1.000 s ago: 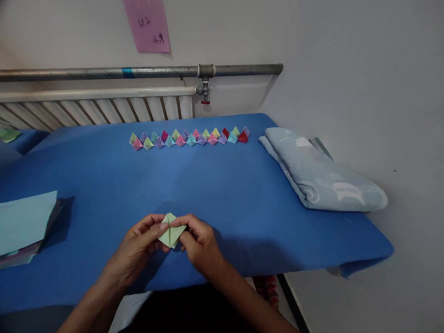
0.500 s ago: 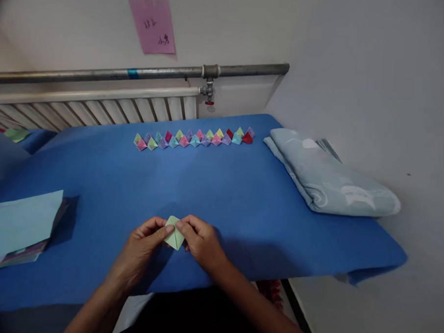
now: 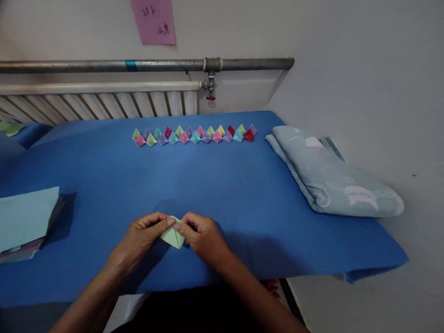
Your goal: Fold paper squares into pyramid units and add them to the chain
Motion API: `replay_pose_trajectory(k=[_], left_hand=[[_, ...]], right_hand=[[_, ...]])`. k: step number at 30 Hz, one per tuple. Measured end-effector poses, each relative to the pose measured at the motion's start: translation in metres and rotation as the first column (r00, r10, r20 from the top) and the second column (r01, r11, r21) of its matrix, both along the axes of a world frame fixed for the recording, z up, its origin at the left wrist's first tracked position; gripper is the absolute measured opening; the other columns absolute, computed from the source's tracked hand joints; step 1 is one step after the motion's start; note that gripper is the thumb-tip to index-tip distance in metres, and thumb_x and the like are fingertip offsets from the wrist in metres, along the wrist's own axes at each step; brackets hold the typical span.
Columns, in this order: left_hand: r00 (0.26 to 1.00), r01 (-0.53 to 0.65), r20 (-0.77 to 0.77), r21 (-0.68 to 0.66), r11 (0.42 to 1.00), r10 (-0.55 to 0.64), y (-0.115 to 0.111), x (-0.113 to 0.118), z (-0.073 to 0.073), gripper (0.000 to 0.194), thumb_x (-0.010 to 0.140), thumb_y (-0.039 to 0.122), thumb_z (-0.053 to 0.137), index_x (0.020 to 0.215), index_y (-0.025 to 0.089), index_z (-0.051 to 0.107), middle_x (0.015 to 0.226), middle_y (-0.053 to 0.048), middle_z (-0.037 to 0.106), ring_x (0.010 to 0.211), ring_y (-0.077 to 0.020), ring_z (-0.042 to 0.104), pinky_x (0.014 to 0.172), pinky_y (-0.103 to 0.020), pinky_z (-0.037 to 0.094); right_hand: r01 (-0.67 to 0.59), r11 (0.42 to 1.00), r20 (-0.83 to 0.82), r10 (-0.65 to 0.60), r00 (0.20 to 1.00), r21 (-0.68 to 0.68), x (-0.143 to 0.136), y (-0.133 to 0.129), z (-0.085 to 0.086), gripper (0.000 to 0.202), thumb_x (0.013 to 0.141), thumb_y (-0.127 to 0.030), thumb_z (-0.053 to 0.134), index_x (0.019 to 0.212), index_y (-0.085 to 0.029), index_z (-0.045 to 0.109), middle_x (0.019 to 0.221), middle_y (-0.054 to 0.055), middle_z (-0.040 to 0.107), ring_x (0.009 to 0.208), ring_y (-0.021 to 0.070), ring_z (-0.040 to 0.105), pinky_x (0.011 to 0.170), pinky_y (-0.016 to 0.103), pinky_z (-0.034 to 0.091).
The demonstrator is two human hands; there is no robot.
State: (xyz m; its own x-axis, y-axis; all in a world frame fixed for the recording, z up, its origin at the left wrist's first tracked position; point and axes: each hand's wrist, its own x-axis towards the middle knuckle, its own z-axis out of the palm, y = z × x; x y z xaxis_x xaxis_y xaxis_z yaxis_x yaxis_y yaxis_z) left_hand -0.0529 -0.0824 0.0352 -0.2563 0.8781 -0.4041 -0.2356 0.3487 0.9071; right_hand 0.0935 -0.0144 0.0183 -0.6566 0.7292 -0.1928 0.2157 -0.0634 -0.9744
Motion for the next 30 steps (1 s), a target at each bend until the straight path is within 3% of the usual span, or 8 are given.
replay_pose_trajectory(k=[4,11,17,24,27,30], left_hand=[[0.999,0.029,-0.03,0.016,0.999,-0.028,0.004,0.001,0.002,0.025,0.068,0.041,0.075,0.067,0.017,0.07,0.061,0.001,0.059,0.056,-0.0092,0.048,0.057,-0.022,0.036],[0.989,-0.101,-0.095,0.083,0.991,0.109,0.009,0.004,0.002,0.025,0.068,0.041,0.073,0.064,0.017,0.067,0.06,0.002,0.057,0.057,-0.0097,0.046,0.056,-0.022,0.036],[0.982,-0.132,-0.12,0.098,0.986,0.144,0.007,0.001,-0.003,0.028,0.071,0.041,0.071,0.06,0.017,0.061,0.057,0.003,0.051,0.055,-0.009,0.042,0.054,-0.022,0.033],[0.984,-0.147,-0.084,0.117,0.982,0.157,0.006,0.002,-0.006,0.03,0.071,0.043,0.07,0.06,0.017,0.06,0.055,0.004,0.05,0.053,-0.0089,0.042,0.053,-0.022,0.034],[0.988,-0.128,-0.068,0.108,0.986,0.135,0.005,-0.001,-0.007,0.031,0.071,0.043,0.07,0.06,0.017,0.06,0.054,0.003,0.05,0.051,-0.0085,0.043,0.052,-0.022,0.034],[0.987,-0.15,-0.034,0.098,0.984,0.154,0.005,-0.005,-0.007,0.031,0.068,0.043,0.073,0.059,0.016,0.06,0.053,0.003,0.05,0.049,-0.0074,0.042,0.048,-0.021,0.033]], right_hand=[[0.001,1.0,0.002,-0.001,1.0,-0.026,0.002,0.004,0.003,0.028,0.08,-0.04,0.059,0.061,-0.02,0.052,0.054,-0.005,0.048,0.052,0.0093,0.044,0.052,0.023,0.033],[-0.056,0.973,-0.09,0.037,0.995,-0.222,-0.002,-0.003,0.008,0.013,0.069,-0.029,0.068,0.078,-0.021,0.063,0.062,-0.005,0.054,0.055,0.009,0.045,0.054,0.024,0.034],[-0.057,0.978,0.014,0.061,0.998,-0.198,-0.001,-0.004,0.007,0.016,0.075,-0.028,0.06,0.063,-0.018,0.06,0.055,-0.003,0.052,0.05,0.0082,0.042,0.049,0.023,0.03],[-0.06,0.888,-0.039,0.048,0.998,-0.456,-0.004,-0.007,0.005,0.018,0.074,-0.035,0.061,0.069,-0.017,0.058,0.061,-0.002,0.054,0.049,0.0064,0.04,0.042,0.019,0.024],[-0.076,0.896,0.009,0.088,0.996,-0.438,-0.001,-0.009,0.006,0.021,0.077,-0.037,0.058,0.068,-0.017,0.058,0.06,-0.002,0.054,0.049,0.0067,0.041,0.042,0.019,0.026],[-0.06,0.966,0.036,0.072,0.997,-0.25,0.01,-0.008,0.009,0.027,0.084,-0.04,0.053,0.067,-0.019,0.056,0.06,-0.001,0.054,0.051,0.0086,0.044,0.046,0.021,0.032]])
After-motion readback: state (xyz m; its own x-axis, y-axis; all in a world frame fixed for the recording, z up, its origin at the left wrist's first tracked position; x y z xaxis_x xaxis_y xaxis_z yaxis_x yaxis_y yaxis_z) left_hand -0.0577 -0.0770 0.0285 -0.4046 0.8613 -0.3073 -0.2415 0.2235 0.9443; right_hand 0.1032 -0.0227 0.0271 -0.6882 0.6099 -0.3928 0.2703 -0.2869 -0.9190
